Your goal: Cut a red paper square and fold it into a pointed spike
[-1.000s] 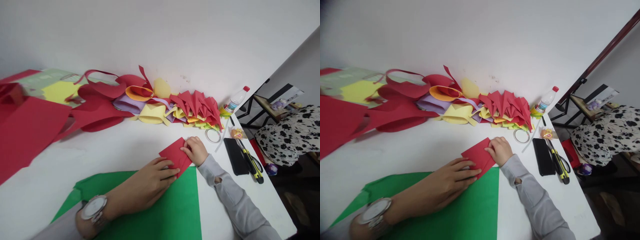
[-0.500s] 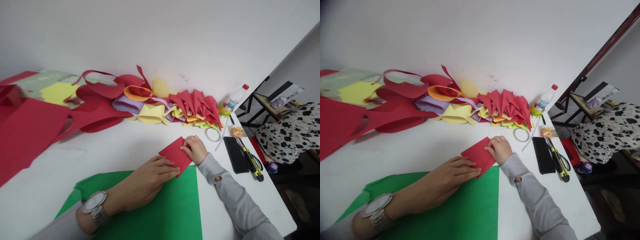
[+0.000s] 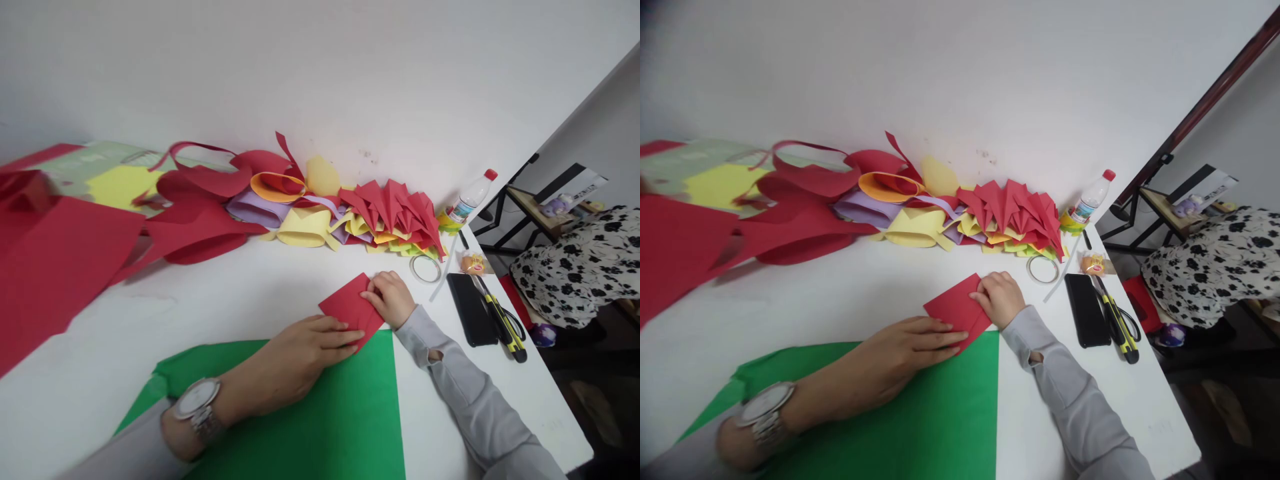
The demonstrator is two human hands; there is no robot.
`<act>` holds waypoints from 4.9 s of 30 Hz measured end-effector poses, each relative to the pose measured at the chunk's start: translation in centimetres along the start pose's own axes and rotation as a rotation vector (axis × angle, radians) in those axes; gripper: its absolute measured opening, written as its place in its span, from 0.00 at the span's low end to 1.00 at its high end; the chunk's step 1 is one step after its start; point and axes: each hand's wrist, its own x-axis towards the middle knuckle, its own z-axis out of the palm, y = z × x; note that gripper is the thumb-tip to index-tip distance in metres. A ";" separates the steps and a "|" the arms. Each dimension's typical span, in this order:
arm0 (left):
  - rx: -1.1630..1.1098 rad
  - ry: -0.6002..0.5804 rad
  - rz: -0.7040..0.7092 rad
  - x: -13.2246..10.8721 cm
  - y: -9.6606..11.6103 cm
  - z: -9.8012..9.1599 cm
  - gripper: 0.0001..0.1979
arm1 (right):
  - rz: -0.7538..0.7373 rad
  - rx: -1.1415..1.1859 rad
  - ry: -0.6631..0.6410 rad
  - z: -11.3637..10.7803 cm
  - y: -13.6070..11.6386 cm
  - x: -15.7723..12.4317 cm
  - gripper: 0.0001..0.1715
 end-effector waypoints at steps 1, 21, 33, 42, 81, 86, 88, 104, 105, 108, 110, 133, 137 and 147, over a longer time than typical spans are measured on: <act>-0.002 -0.004 0.000 0.0 -0.1 0.0 0.31 | 0.000 -0.001 0.003 0.0 0.0 0.0 0.13; 0.005 -0.010 -0.046 0.5 0.6 0.0 0.31 | 0.034 0.023 -0.033 -0.1 0.0 0.0 0.12; 0.028 -0.003 -0.029 0.3 0.2 0.3 0.32 | 0.042 0.035 -0.006 0.1 0.1 0.0 0.13; -0.020 0.051 -0.011 0.2 0.0 0.3 0.33 | 0.046 0.007 -0.024 -0.1 -0.2 0.1 0.12; -0.036 -0.008 0.010 0.5 -0.3 1.4 0.31 | 0.154 -0.056 -0.035 -0.8 -0.2 -0.3 0.08; -0.014 -0.052 0.003 0.6 -0.1 1.3 0.31 | 0.194 -0.178 -0.041 -1.2 -0.9 -0.7 0.10; 0.000 -0.057 -0.003 0.6 -0.1 1.2 0.30 | 0.212 -0.202 -0.038 -1.3 -1.1 -0.8 0.12; 0.086 -0.025 -0.098 1.4 1.7 0.5 0.26 | 0.198 -0.120 -0.041 -1.8 -0.9 -1.9 0.32; 0.090 -0.033 -0.092 1.4 1.7 0.4 0.26 | 0.198 -0.117 -0.041 -1.8 -0.9 -2.0 0.31; 0.111 -0.053 -0.073 1.3 1.6 0.4 0.24 | 0.266 -0.116 -0.022 -2.0 -0.3 -1.9 0.22; 0.121 -0.052 -0.070 1.2 1.6 0.4 0.24 | 0.320 -0.121 -0.006 -2.1 0.2 -1.6 0.18; 0.140 0.003 -0.136 2.1 2.4 0.7 0.19 | 0.273 -0.092 -0.066 -2.3 0.1 -1.6 0.34; 0.157 0.016 -0.160 2.6 2.9 1.0 0.19 | 0.304 -0.068 -0.092 -2.7 -0.4 -1.6 0.32; 0.326 0.074 -0.114 2.6 3.6 2.5 0.20 | 0.321 0.019 -0.115 -2.5 -0.3 -1.5 0.16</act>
